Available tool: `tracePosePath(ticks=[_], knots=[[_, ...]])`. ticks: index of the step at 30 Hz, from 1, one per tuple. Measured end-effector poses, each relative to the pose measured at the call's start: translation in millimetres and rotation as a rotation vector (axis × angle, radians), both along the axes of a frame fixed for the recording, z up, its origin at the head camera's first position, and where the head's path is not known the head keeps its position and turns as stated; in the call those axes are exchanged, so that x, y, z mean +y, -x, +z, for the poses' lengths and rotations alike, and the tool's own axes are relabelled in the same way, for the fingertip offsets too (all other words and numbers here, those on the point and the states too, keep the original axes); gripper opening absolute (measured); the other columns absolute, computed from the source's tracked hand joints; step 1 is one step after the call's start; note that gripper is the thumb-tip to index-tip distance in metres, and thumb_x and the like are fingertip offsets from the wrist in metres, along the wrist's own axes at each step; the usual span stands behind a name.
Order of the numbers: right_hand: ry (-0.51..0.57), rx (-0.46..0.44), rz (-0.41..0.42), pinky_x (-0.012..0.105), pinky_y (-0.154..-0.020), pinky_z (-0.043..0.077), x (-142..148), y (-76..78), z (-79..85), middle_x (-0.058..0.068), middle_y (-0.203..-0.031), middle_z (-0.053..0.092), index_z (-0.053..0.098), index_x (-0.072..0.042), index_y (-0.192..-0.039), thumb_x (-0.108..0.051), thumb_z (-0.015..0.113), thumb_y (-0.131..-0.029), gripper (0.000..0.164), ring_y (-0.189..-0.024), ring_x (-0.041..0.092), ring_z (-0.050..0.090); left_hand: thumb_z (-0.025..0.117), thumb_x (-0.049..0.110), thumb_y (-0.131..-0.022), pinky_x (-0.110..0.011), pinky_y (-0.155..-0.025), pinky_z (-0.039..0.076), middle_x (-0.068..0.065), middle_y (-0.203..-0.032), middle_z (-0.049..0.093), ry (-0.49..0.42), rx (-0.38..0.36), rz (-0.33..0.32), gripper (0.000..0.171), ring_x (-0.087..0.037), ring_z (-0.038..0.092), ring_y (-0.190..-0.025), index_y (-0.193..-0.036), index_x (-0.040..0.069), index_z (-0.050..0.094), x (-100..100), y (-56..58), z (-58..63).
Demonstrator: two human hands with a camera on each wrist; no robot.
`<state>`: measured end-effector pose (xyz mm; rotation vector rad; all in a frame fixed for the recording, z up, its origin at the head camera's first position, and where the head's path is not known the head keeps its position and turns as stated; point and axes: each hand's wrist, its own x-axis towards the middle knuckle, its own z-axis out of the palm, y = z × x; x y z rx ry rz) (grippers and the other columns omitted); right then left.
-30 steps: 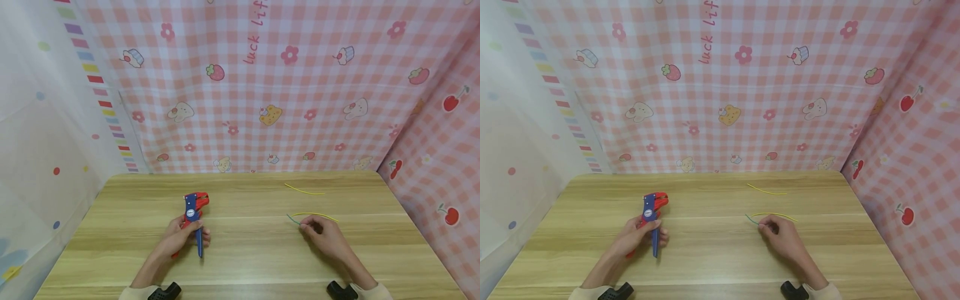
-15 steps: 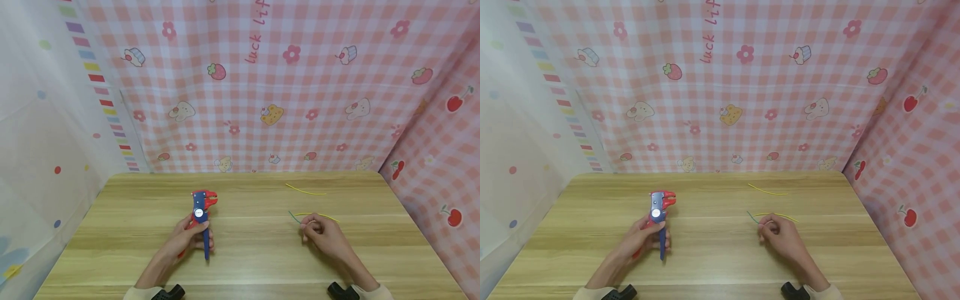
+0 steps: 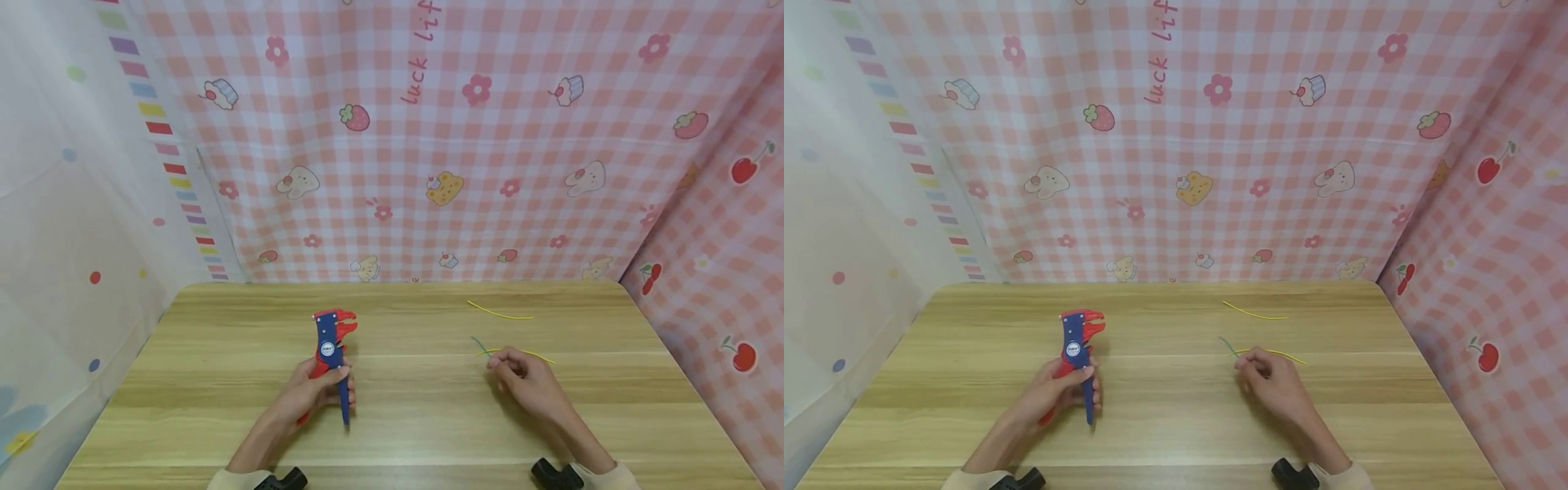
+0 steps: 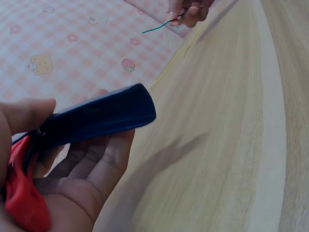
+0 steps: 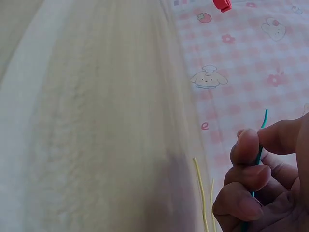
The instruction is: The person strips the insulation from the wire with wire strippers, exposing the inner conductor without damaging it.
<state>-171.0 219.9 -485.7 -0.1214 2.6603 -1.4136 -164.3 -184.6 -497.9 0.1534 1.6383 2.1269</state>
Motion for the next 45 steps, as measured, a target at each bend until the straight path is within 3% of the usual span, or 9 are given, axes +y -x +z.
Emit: tracePosePath(ticks=[8, 13, 22, 25, 35, 39, 45], knots=[[0.043, 0.052, 0.054, 0.023, -0.049, 0.041, -4.7, 3.7, 4.1, 0.005, -0.071, 0.059, 0.072, -0.012, -0.101, -0.026, 0.063, -0.103, 0.017, -0.058, 0.008, 0.050, 0.050, 0.021, -0.109, -0.054, -0.087, 0.062, -0.006, -0.098, 0.077, -0.101, 0.053, -0.099, 0.041, -0.025, 0.078, -0.089, -0.139, -0.002, 0.035, 6.2, 0.1, -2.6], [0.065, 0.090, 0.082, 0.023, -0.049, 0.043, -9.8, 6.1, 7.5, 0.002, -0.069, 0.056, 0.072, -0.010, -0.101, -0.025, 0.064, -0.102, 0.018, -0.058, 0.007, 0.052, 0.052, 0.022, -0.108, -0.051, -0.083, 0.064, -0.003, -0.091, 0.073, -0.102, 0.038, -0.080, 0.032, -0.023, 0.076, -0.080, -0.131, 0.001, 0.043, 11.2, -1.7, -1.4], [0.063, 0.095, 0.084, 0.021, -0.045, 0.031, -16.4, 8.4, 15.2, 0.004, -0.067, 0.060, 0.069, -0.010, -0.109, -0.023, 0.064, -0.101, 0.015, -0.050, 0.004, 0.038, 0.055, 0.025, -0.107, -0.049, -0.082, 0.064, -0.004, -0.090, 0.071, -0.043, 0.042, -0.079, 0.033, -0.023, 0.076, -0.079, -0.130, 0.003, 0.046, 18.1, -2.9, 2.6], [0.057, 0.115, 0.098, 0.021, -0.046, 0.033, -17.5, 10.1, 15.3, 0.006, -0.069, 0.061, 0.068, -0.010, -0.110, -0.024, 0.063, -0.102, 0.017, -0.051, 0.004, 0.038, 0.056, 0.026, -0.107, -0.049, -0.083, 0.064, -0.005, -0.091, 0.071, -0.037, 0.044, -0.087, 0.038, -0.024, 0.076, -0.079, -0.132, 0.000, 0.044, 20.5, -2.1, 3.3], [0.077, 0.120, 0.126, 0.022, -0.051, 0.036, -23.3, 12.9, 20.0, 0.011, -0.071, 0.063, 0.069, -0.010, -0.111, -0.022, 0.060, -0.104, 0.016, -0.055, 0.005, 0.043, 0.054, 0.020, -0.107, -0.049, -0.080, 0.064, -0.004, -0.089, 0.071, -0.066, 0.094, -0.118, 0.022, -0.021, 0.076, -0.076, -0.124, 0.007, 0.052, 30.5, -3.7, 4.6], [0.073, 0.135, 0.132, 0.021, -0.051, 0.035, -25.5, 14.3, 23.7, 0.011, -0.069, 0.064, 0.070, -0.012, -0.109, -0.022, 0.062, -0.103, 0.014, -0.056, 0.006, 0.045, 0.056, 0.022, -0.107, -0.049, -0.079, 0.064, -0.003, -0.088, 0.071, -0.062, 0.105, -0.117, 0.027, -0.021, 0.076, -0.075, -0.126, 0.003, 0.051, 33.9, -4.0, 4.5], [0.079, 0.160, 0.150, 0.023, -0.056, 0.040, -28.1, 15.7, 27.7, 0.007, -0.067, 0.062, 0.067, -0.012, -0.107, -0.015, 0.062, -0.101, 0.008, -0.061, 0.010, 0.055, 0.056, 0.020, -0.106, -0.051, -0.078, 0.064, -0.004, -0.085, 0.071, -0.053, 0.099, -0.116, 0.042, -0.021, 0.075, -0.073, -0.130, -0.013, 0.044, 40.3, -4.2, 4.4]])
